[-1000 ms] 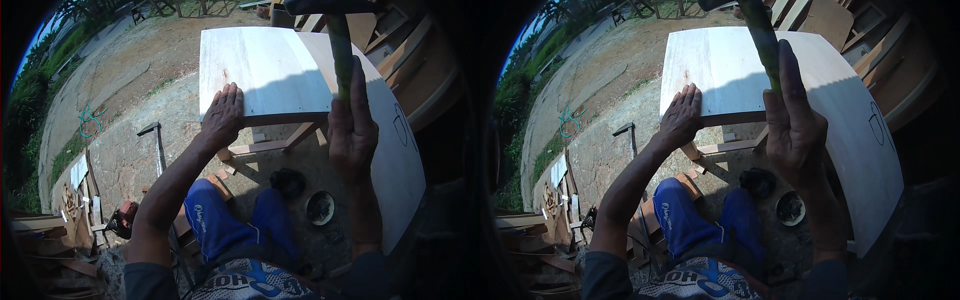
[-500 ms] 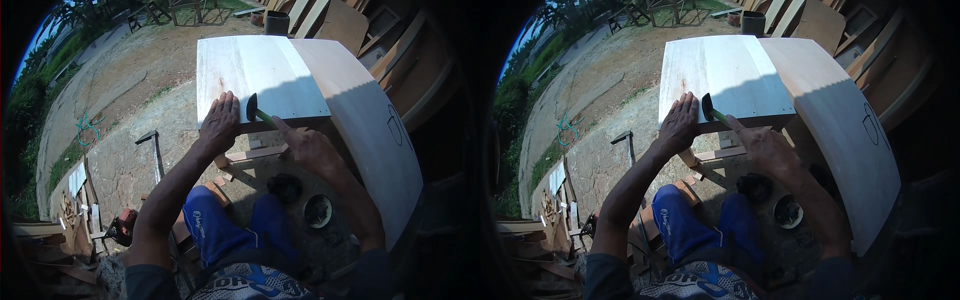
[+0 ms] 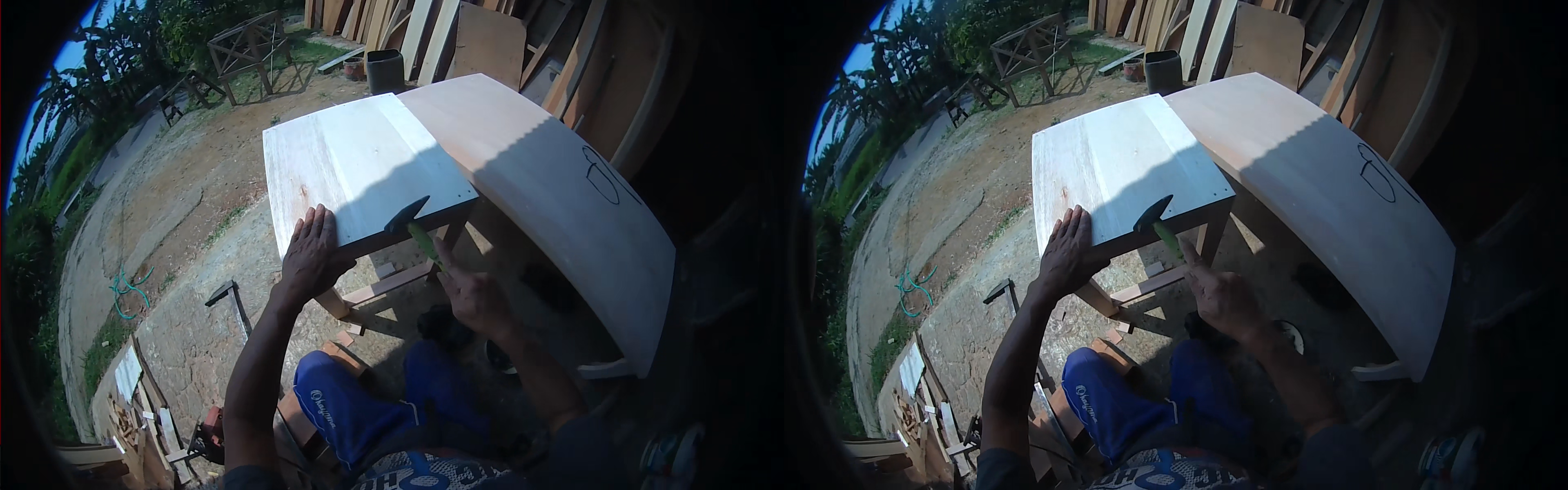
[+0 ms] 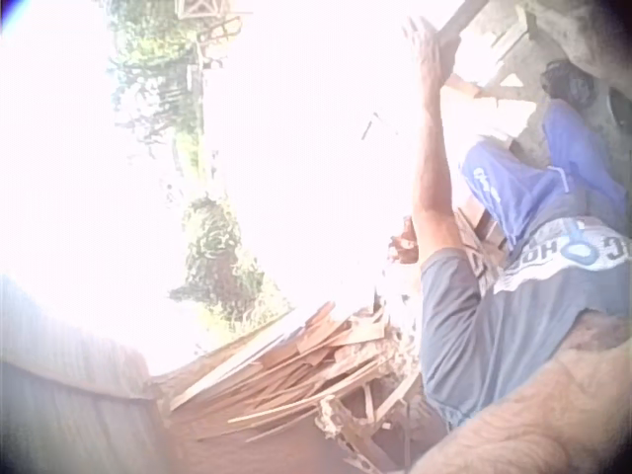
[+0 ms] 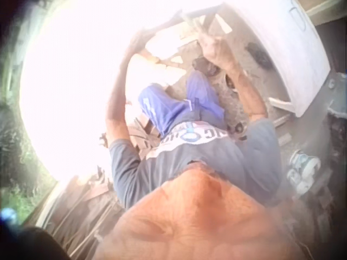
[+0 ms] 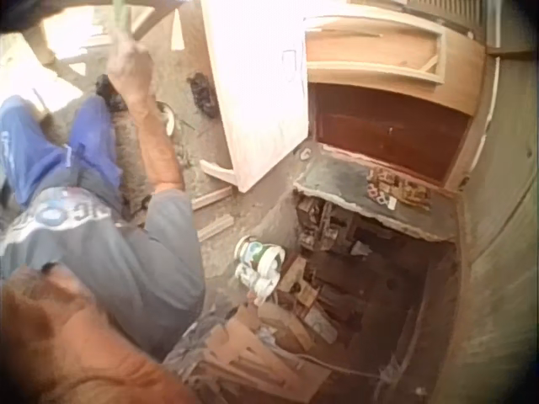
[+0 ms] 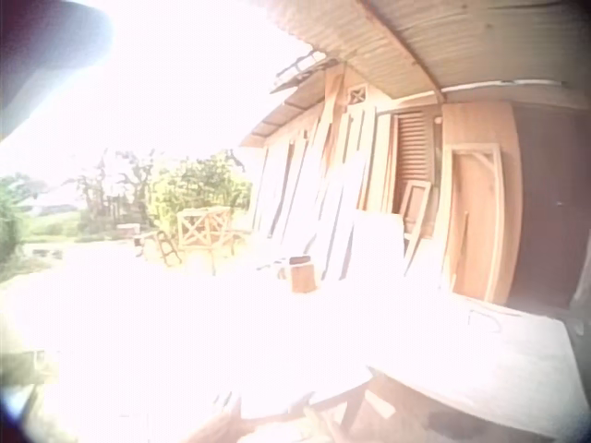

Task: The person assembles a wooden chair by hammering nails into the frame and attaching a seat panel. They use a hammer and a clamp to secure the pieces together while sitting on the floor.

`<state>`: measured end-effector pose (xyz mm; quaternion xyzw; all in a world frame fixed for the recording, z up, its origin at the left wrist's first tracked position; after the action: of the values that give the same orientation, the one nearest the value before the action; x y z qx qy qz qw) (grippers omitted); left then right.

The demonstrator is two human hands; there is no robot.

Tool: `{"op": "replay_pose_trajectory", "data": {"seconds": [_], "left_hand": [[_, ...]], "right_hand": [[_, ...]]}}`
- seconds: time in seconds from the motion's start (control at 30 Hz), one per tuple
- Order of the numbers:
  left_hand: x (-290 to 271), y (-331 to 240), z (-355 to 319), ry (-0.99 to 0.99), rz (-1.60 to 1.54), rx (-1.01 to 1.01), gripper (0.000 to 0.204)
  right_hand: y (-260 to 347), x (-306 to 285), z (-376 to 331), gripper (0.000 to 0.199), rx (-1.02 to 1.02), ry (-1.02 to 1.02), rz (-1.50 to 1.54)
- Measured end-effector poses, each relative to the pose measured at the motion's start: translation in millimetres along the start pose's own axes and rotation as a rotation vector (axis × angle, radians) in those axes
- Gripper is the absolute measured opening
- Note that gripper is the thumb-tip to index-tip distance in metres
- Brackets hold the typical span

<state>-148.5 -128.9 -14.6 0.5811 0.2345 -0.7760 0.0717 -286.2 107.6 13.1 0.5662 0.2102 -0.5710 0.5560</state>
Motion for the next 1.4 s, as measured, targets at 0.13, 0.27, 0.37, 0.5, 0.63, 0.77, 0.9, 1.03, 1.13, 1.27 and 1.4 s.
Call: {"op": "replay_pose_trajectory", "data": {"seconds": [0.13, 0.27, 0.37, 0.5, 0.63, 0.77, 0.9, 1.03, 1.13, 1.27, 1.4], "left_hand": [[-12, 31, -6, -0.076, -0.432, -0.145, 0.084], [0, 110, -5, -0.262, -0.499, -0.403, 0.080], [7, 140, 9, -0.208, -1.185, -0.397, 0.078], [30, 131, 9, -0.322, -1.762, -0.613, 0.071], [38, 157, 34, -0.395, -2.030, -0.546, 0.072], [53, 207, 37, -0.340, -1.844, -0.825, 0.067], [60, 187, 55, -0.303, -1.834, -0.865, 0.062], [38, 217, 45, -0.360, -1.691, -0.866, 0.059], [27, 223, 56, -0.390, -1.633, -0.836, 0.057], [25, 176, 57, -0.366, -1.573, -0.735, 0.057], [-11, 133, 49, -0.300, -1.467, -0.605, 0.062]], "right_hand": [[-88, 81, -133, 0.051, 0.290, -0.103, 0.258], [-176, 170, -306, 0.052, 0.762, -0.075, 0.360], [-204, 229, -417, 0.054, 0.912, -0.012, 0.382], [-216, 271, -508, 0.050, 1.073, 0.165, 0.446], [-211, 301, -519, 0.046, 1.196, 0.329, 0.510], [-211, 311, -504, 0.042, 1.181, 0.514, 0.493], [-232, 287, -473, 0.038, 0.793, 0.886, 0.199], [-202, 199, -241, 0.033, 0.500, 0.499, 0.081], [-196, 69, -45, 0.039, 0.405, -0.132, 0.299], [-194, -6, 156, 0.058, 0.240, -0.101, 0.196], [-161, 32, 266, 0.066, 0.450, 0.304, 0.322]]}}
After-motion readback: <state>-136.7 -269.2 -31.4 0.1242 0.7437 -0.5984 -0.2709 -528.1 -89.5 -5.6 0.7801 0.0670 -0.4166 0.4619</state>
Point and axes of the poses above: each hand's wrist, its own z-axis towards the middle knuckle, its own x-axis out of the palm, y = z × x, the point moved 7 cm from there along z, towards the middle knuckle, and after that the axes turned 9 degrees about -z, right-handed, at the moved point
